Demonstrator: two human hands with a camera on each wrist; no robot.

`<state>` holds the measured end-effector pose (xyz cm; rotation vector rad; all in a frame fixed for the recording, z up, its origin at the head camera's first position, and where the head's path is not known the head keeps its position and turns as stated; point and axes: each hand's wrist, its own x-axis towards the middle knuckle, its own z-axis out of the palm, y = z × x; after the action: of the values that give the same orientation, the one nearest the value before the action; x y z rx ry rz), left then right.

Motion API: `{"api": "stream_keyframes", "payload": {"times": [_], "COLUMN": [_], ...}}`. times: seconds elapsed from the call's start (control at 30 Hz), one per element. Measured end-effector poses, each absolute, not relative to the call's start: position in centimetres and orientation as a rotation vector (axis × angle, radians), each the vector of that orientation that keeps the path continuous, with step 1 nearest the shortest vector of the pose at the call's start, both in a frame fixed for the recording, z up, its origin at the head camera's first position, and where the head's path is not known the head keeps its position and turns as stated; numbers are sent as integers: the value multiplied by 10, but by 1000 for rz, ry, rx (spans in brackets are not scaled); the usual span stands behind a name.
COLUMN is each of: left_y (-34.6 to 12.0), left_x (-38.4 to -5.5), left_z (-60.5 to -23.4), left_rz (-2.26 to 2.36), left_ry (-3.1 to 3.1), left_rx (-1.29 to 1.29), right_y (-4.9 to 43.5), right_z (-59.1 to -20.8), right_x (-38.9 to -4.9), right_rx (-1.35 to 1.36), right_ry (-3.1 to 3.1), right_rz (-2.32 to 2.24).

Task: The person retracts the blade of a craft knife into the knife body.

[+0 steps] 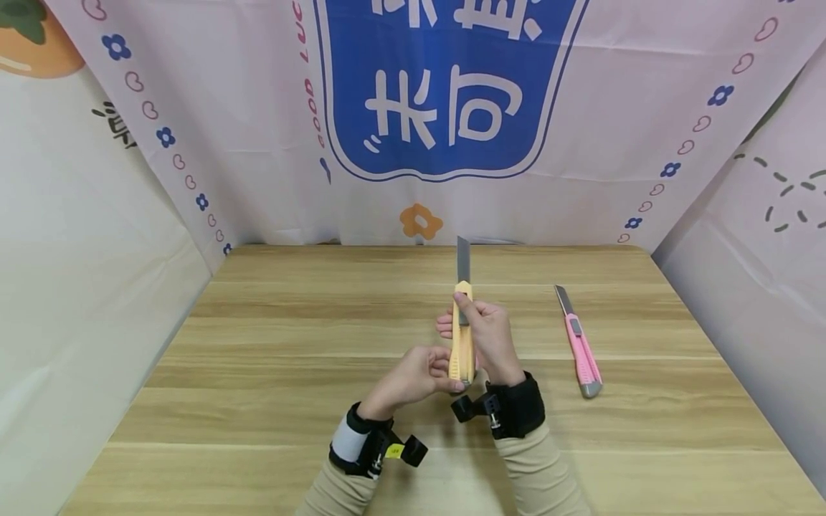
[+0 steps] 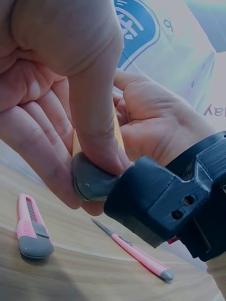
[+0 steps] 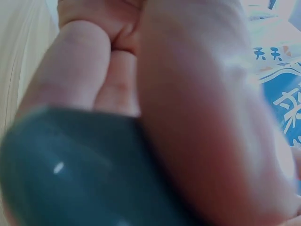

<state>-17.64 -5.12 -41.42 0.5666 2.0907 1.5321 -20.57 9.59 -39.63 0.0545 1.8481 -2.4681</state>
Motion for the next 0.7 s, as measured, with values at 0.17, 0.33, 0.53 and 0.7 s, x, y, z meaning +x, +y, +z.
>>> {"api": "stream_keyframes", "payload": {"times": [0.17, 0.33, 0.53, 0.7], "left_y": [-53, -53, -54, -54], "left_x": [-178, -177, -178, -178], "left_z": [-416, -416, -415, -416], "left_rz": [1542, 1556, 1546, 1545], "left_ry": [2085, 2074, 2077, 2080], "left_rx": [583, 564, 562, 559], "right_y": [96, 96, 95, 94], "right_z": [-397, -397, -397, -395], "right_x": [-205, -205, -207, -207], "right_rx": [0, -4, 107, 180], "right_ry": [1859, 1849, 1836, 1837], "right_rz": [-2451, -2451, -2435, -2393]}}
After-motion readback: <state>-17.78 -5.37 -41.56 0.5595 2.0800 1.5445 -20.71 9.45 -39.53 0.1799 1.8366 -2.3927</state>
